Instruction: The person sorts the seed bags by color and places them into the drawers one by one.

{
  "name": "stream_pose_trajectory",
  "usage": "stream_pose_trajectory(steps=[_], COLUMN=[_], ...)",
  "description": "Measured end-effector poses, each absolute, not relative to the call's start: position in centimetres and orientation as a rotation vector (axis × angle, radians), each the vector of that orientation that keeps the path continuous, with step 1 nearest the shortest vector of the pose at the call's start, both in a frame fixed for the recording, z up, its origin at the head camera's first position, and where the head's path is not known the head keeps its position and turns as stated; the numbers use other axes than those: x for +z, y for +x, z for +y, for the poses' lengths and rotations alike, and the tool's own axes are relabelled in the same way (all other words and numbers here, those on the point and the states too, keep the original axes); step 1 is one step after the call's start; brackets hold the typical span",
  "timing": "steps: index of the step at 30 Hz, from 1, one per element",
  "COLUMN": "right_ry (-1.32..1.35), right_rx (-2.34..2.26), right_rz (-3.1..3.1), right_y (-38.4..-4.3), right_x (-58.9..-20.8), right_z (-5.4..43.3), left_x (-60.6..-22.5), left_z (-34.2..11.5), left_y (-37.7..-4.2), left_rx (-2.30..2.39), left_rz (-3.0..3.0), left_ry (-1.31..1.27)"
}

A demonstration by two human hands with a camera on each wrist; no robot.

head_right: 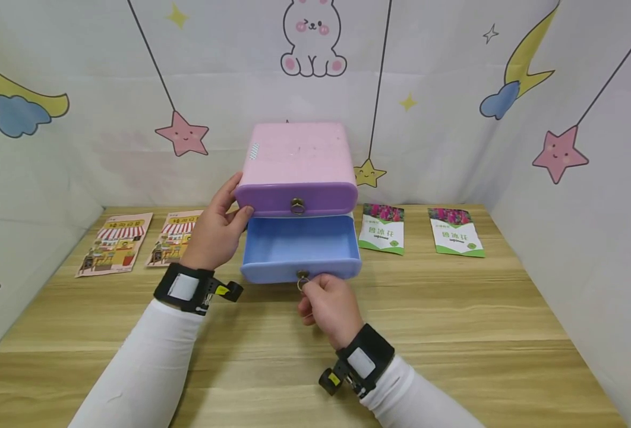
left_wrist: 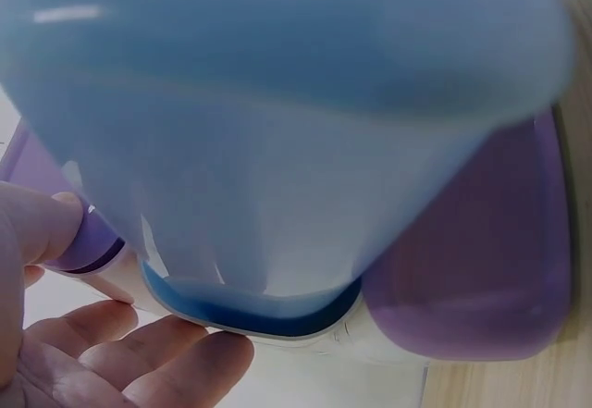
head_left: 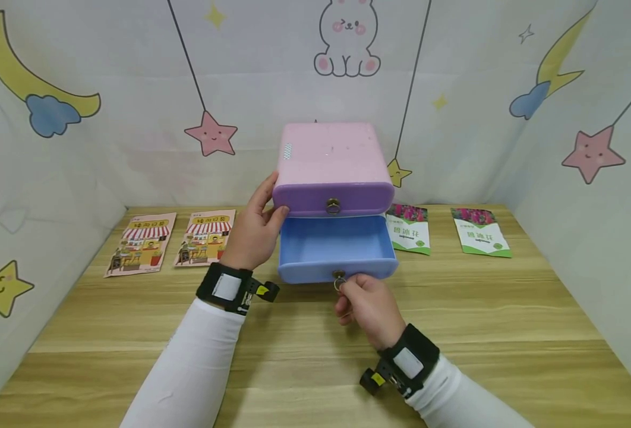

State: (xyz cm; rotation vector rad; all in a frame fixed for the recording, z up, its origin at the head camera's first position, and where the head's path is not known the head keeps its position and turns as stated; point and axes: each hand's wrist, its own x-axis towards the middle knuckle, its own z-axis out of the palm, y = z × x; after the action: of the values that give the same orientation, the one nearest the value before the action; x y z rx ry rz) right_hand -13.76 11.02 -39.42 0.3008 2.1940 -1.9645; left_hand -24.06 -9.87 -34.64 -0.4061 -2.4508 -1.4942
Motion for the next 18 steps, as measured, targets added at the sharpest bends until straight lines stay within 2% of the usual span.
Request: stream_pose_trajectory(steps=[18], right_ry=[0.283], right_rx=[-1.978], right_rz=[2.159], right_y=[-13.24], right_x=[-39.37], right_z=[11.2], left_x=[-34.61], left_z=[-9.85], left_y=[-24.0], left_rx=[-1.49], left_rz=[-2.462], left_ry=[-0.397])
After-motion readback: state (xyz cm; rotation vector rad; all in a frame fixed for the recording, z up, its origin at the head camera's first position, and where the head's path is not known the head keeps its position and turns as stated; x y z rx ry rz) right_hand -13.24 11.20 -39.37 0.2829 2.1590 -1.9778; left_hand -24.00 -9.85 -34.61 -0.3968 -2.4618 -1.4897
